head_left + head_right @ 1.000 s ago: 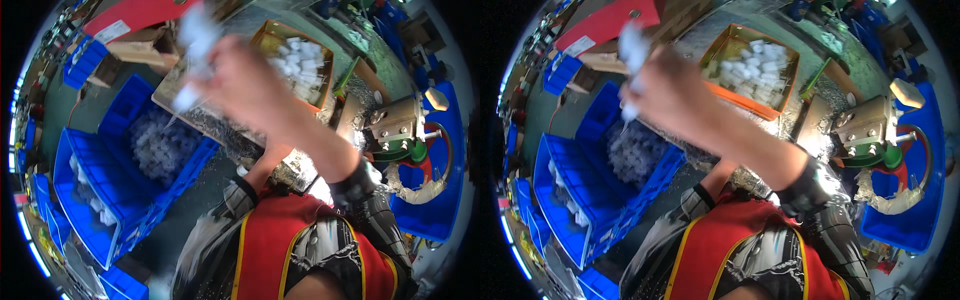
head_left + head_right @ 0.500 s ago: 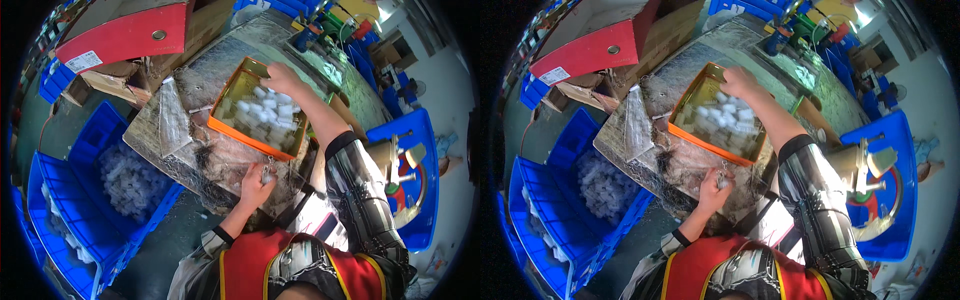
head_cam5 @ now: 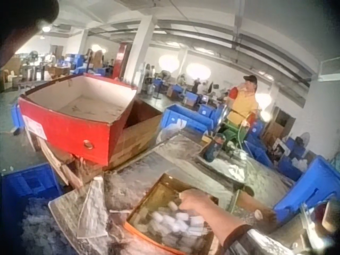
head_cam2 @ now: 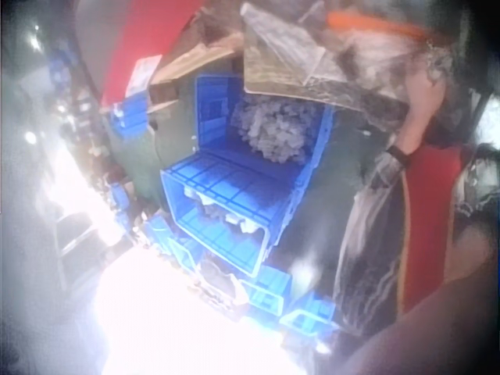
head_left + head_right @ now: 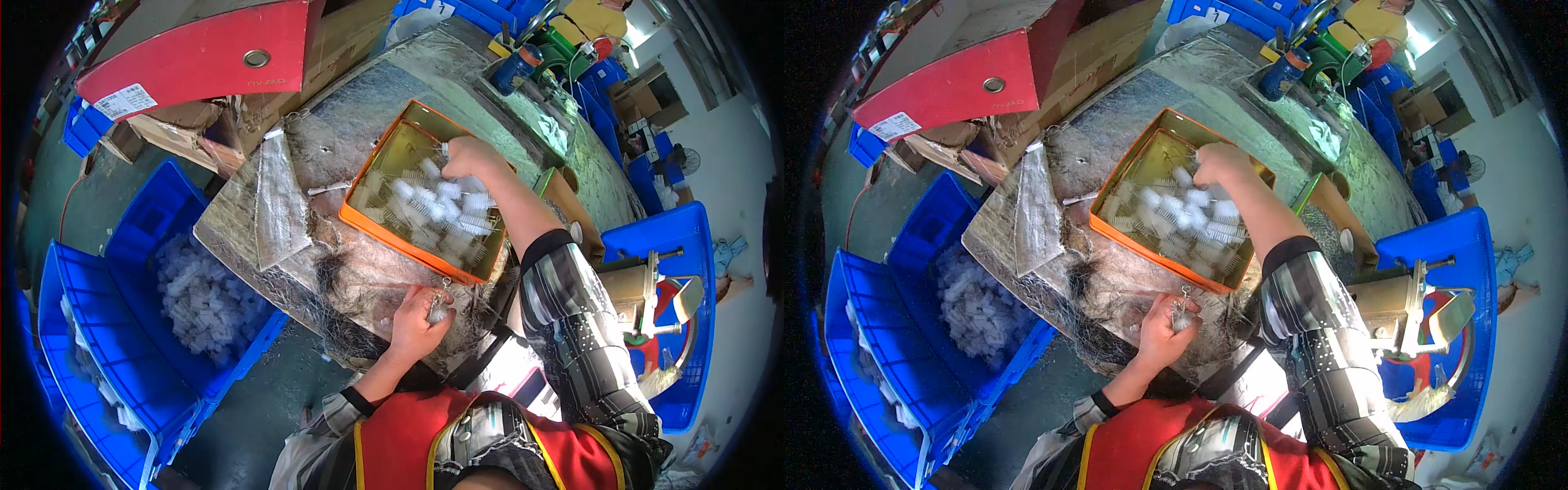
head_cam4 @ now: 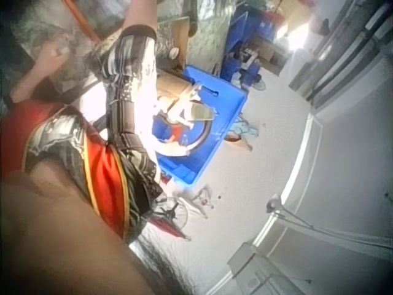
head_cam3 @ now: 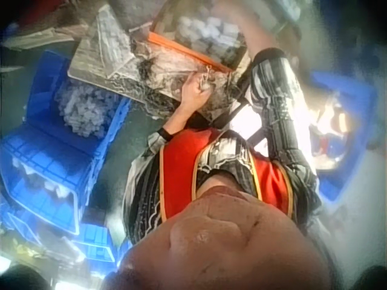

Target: The person assembles small white plastic components using a manual press machine.

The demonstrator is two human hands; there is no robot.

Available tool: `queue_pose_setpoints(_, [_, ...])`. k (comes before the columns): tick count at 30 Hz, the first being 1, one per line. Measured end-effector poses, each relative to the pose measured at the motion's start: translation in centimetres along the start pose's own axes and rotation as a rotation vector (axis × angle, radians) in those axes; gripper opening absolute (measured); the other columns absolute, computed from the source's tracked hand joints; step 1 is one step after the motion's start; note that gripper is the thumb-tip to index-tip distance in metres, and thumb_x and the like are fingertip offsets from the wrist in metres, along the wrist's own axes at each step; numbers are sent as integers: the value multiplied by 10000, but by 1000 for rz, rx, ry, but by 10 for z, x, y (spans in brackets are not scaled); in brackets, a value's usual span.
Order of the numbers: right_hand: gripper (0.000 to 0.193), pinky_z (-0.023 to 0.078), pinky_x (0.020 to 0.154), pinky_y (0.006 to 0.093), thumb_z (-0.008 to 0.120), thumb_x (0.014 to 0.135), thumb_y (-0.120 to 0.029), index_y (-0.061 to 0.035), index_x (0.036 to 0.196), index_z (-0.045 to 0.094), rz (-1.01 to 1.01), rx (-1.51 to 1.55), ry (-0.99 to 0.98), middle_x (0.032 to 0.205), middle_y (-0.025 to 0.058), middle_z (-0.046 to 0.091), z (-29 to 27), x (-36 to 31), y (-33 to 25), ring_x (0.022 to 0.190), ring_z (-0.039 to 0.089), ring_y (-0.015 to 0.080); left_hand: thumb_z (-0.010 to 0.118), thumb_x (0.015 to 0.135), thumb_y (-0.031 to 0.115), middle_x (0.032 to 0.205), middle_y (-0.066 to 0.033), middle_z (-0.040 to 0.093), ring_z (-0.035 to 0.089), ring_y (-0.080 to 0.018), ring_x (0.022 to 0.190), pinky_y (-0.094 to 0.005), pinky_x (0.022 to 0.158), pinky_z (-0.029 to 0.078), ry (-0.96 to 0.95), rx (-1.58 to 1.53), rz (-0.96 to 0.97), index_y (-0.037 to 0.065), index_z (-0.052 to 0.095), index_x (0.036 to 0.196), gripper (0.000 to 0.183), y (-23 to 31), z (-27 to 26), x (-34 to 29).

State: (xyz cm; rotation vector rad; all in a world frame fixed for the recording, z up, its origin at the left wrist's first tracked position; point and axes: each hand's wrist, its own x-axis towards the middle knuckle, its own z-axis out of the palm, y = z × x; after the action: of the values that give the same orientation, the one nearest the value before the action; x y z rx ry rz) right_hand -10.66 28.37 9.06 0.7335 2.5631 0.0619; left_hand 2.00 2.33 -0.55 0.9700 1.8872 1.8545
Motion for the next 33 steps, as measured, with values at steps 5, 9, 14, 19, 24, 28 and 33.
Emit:
queue_pose_setpoints(5, [473, 476, 709, 354, 669, 599, -320, 27, 918, 632, -70, 122, -114, 909, 167, 642, 0, -5, 15, 825, 613, 269, 678, 688, 99, 871, -76, 618, 575, -282, 863, -360, 755, 475, 10, -8, 34, 76, 596, 861, 193, -2, 1, -2])
queue_pose_setpoints(9, [844, 432, 804, 342, 737, 581, -481, 63, 1175, 488, 44, 270, -295, 1127, 183, 556, -14, -23, 26, 1006, 539, 254, 685, 689, 106, 863, -77, 622, 576, -288, 861, -359, 768, 473, 17, -23, -10, 75, 600, 865, 198, 0, -2, -5])
queue_pose_setpoints(14, [946, 373, 904, 344, 764, 562, -475, 108, 1226, 425, 123, 733, -221, 1196, 203, 490, 14, -21, 48, 1101, 464, 253, 691, 693, 119, 852, -84, 621, 575, -298, 854, -370, 765, 470, 1, -25, -36, 76, 601, 857, 192, 1, 0, -3])
queue_pose_setpoints(19, [829, 408, 836, 342, 781, 562, -381, 92, 1163, 463, 85, 668, -292, 1111, 170, 526, 15, -16, 52, 1029, 500, 234, 694, 699, 129, 846, -89, 620, 575, -301, 836, -380, 754, 467, 11, -21, 32, 77, 603, 848, 182, -5, 3, -2])
queue_pose_setpoints(24, [507, 437, 629, 356, 729, 572, -293, 12, 952, 589, -4, 567, -338, 915, 113, 588, 18, -17, 37, 811, 560, 216, 687, 704, 92, 847, -84, 606, 581, -243, 840, -319, 769, 455, -3, -39, -93, 59, 609, 816, 140, 4, 2, -2])
queue_pose_setpoints(28, [382, 421, 600, 329, 727, 558, -166, 46, 846, 592, -118, 517, -217, 694, 92, 553, 21, -29, 15, 666, 549, 214, 694, 706, 143, 845, -96, 620, 569, -310, 836, -380, 751, 465, -48, 16, -38, 77, 601, 841, 176, -8, 4, -4])
queue_pose_setpoints(33, [316, 456, 618, 354, 683, 559, -162, 43, 786, 603, -114, 564, 146, 726, 149, 601, 2, -32, 42, 678, 590, 246, 670, 713, 65, 828, -78, 611, 574, -232, 848, -320, 787, 444, -6, -23, -4, 59, 584, 794, 118, -6, 7, -3])
